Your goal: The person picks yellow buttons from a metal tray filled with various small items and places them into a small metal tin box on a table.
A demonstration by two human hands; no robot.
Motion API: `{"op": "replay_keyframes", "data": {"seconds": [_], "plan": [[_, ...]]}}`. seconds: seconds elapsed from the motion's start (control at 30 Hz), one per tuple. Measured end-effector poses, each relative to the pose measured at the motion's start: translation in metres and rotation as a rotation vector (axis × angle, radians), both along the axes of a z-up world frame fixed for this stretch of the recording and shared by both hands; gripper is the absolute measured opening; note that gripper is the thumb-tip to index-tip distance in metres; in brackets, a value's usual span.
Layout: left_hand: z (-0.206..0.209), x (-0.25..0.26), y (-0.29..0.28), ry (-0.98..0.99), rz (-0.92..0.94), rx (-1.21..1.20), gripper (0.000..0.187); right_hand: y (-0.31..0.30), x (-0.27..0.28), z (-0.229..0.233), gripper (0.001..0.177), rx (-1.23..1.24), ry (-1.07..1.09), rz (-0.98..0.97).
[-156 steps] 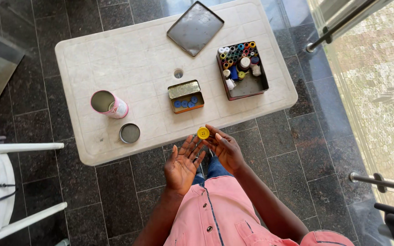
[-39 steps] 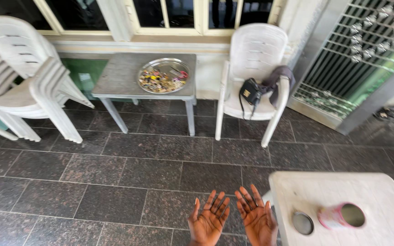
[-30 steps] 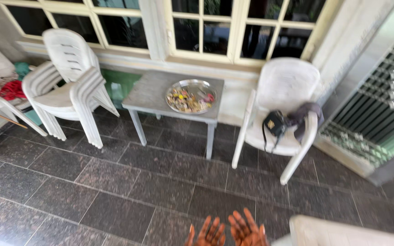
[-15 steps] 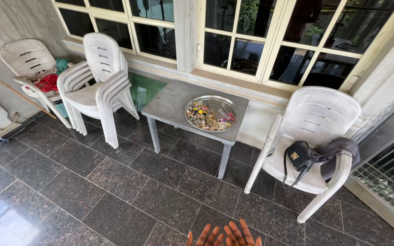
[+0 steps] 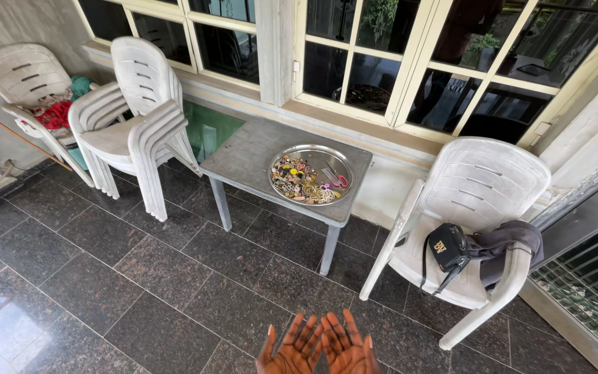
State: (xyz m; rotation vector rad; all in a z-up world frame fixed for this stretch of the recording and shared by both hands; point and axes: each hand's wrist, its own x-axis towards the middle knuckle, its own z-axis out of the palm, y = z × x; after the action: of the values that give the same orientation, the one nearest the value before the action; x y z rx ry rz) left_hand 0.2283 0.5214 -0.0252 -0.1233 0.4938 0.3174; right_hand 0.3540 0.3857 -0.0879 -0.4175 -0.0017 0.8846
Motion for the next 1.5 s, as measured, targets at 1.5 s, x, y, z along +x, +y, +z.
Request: {"op": "replay_keyframes", "data": {"seconds": [1.5], "plan": [[0.034,0.151,0.299,-0.307,0.205,0.157,0.072,0.340,0.108,0.113,0.084,0.034,-0.284,-0.145]]}}
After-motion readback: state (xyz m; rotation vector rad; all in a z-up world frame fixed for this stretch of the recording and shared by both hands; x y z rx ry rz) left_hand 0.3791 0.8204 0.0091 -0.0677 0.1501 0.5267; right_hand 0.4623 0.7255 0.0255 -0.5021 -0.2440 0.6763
